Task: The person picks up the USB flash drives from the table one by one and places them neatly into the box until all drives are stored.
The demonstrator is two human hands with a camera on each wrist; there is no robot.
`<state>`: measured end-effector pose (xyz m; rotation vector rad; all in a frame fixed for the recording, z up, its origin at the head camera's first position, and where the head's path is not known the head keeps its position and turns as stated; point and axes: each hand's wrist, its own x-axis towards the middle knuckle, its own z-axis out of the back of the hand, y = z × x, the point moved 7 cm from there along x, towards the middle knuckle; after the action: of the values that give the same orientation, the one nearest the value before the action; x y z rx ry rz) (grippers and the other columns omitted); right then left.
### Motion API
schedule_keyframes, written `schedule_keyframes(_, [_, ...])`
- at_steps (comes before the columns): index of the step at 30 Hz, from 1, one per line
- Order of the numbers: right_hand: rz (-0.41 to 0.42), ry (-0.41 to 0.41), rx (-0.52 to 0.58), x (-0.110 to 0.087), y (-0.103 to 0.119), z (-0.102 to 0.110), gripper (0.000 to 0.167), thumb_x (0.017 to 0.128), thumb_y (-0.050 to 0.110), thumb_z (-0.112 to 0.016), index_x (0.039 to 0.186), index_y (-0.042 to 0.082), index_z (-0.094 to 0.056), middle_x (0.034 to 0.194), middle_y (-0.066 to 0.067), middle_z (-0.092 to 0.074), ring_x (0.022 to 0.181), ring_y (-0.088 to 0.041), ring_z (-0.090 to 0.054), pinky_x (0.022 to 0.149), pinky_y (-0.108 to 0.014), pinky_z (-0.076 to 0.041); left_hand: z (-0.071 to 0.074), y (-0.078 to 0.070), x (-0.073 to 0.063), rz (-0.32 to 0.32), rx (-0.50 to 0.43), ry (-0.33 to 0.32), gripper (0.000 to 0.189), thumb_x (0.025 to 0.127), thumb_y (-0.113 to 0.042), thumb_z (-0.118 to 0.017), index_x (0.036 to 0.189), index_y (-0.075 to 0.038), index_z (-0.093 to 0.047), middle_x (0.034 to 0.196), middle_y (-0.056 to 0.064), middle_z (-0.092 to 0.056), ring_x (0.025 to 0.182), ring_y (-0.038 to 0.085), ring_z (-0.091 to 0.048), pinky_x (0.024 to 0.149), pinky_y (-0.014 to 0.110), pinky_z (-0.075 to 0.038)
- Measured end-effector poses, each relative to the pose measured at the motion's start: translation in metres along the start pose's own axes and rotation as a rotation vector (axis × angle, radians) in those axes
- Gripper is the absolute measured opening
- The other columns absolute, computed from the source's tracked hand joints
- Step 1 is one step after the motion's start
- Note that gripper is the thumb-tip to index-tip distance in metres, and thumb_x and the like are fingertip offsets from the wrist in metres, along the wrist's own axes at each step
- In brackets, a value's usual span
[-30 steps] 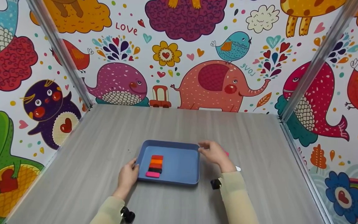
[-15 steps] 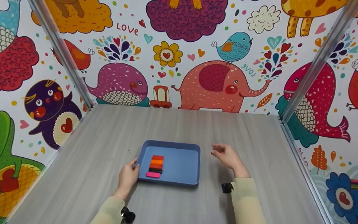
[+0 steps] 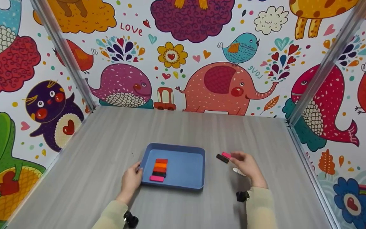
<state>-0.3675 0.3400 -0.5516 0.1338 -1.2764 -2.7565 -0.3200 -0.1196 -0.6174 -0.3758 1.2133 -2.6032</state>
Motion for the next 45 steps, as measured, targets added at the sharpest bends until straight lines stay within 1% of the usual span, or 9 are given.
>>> schedule_keyframes(5, [-0.048,-0.023,-0.010,-0.003,-0.018,0.004,0.042,0.102,0.024,-0.065,0.133,-0.005,-0.063,0.132,-0.024,-0.068,0.107,-0.009,-0.064,0.084,-0.015,-0.048,0.000,0.001,-0.001,-0.004,0.004,-0.008,0.036,0.095,-0.008,-0.068,0.130,-0.005,-0.071,0.119,0.020,-0.075,0.095,0.035,-0.075,0.081,0.051,-0.059])
schedule_keyframes(10, [-0.117,-0.026,-0.001,-0.007,-0.033,0.003,0.042,0.102,0.021,-0.063,0.135,-0.005,-0.061,0.135,-0.027,-0.064,0.117,-0.029,-0.064,0.087,-0.025,-0.051,0.000,0.001,0.000,-0.015,0.004,-0.015,0.034,0.094,-0.009,-0.067,0.128,-0.004,-0.072,0.118,0.019,-0.076,0.097,0.036,-0.074,0.080,0.051,-0.058])
schedule_keyframes(12, [-0.152,-0.031,0.011,-0.009,-0.039,0.002,0.043,0.102,0.021,-0.064,0.136,-0.005,-0.061,0.136,-0.028,-0.063,0.118,-0.031,-0.063,0.087,-0.025,-0.050,-0.001,0.001,0.000,-0.013,0.006,-0.013,0.034,0.094,-0.009,-0.067,0.127,-0.003,-0.072,0.118,0.019,-0.076,0.098,0.037,-0.074,0.080,0.051,-0.058])
schedule_keyframes(16, [-0.173,-0.031,0.031,-0.010,-0.050,-0.002,0.043,0.100,0.017,-0.065,0.135,-0.008,-0.061,0.134,-0.029,-0.063,0.105,-0.017,-0.063,0.081,-0.021,-0.049,-0.001,0.002,-0.001,0.002,0.005,-0.004,0.035,0.095,-0.009,-0.067,0.129,-0.003,-0.071,0.121,0.019,-0.075,0.101,0.036,-0.074,0.083,0.052,-0.058])
schedule_keyframes(21, [-0.131,-0.042,0.042,-0.009,-0.058,-0.004,0.041,0.096,0.010,-0.069,0.130,-0.012,-0.062,0.127,-0.031,-0.067,0.093,0.001,-0.060,0.074,-0.016,-0.049,-0.002,0.002,-0.001,0.008,0.002,-0.002,0.035,0.096,-0.010,-0.067,0.130,-0.004,-0.070,0.123,0.019,-0.074,0.104,0.037,-0.073,0.086,0.052,-0.058])
schedule_keyframes(27, [-0.133,-0.068,0.057,-0.010,-0.065,-0.008,0.041,0.093,0.009,-0.074,0.127,-0.012,-0.064,0.124,-0.028,-0.071,0.090,0.007,-0.060,0.076,-0.014,-0.049,-0.001,0.002,0.000,0.013,0.008,0.004,0.036,0.096,-0.010,-0.066,0.131,-0.004,-0.070,0.124,0.020,-0.074,0.106,0.038,-0.073,0.087,0.053,-0.058])
schedule_keyframes(30, [-0.122,-0.077,0.044,-0.010,-0.068,-0.010,0.041,0.092,0.011,-0.075,0.126,-0.011,-0.066,0.123,-0.027,-0.072,0.090,0.005,-0.060,0.075,-0.015,-0.048,-0.001,0.003,0.000,0.017,0.004,0.008,0.036,0.096,-0.010,-0.066,0.131,-0.005,-0.070,0.125,0.019,-0.073,0.108,0.039,-0.072,0.089,0.053,-0.057])
schedule_keyframes(35, [-0.121,-0.101,0.040,-0.009,-0.072,-0.014,0.036,0.089,0.004,-0.075,0.122,-0.009,-0.069,0.121,-0.026,-0.072,0.092,-0.002,-0.063,0.074,-0.015,-0.048,-0.002,0.003,-0.001,0.016,-0.005,0.010,0.037,0.095,-0.009,-0.066,0.131,-0.003,-0.069,0.125,0.020,-0.073,0.109,0.038,-0.072,0.090,0.053,-0.057])
schedule_keyframes(45, [-0.170,-0.141,-0.003,-0.012,-0.077,-0.023,0.032,0.089,-0.001,-0.073,0.121,-0.006,-0.071,0.121,-0.028,-0.067,0.097,-0.018,-0.064,0.072,-0.015,-0.048,-0.002,0.002,-0.001,0.016,-0.008,-0.006,0.035,0.095,-0.008,-0.067,0.130,-0.003,-0.070,0.122,0.019,-0.075,0.105,0.037,-0.073,0.087,0.052,-0.058])
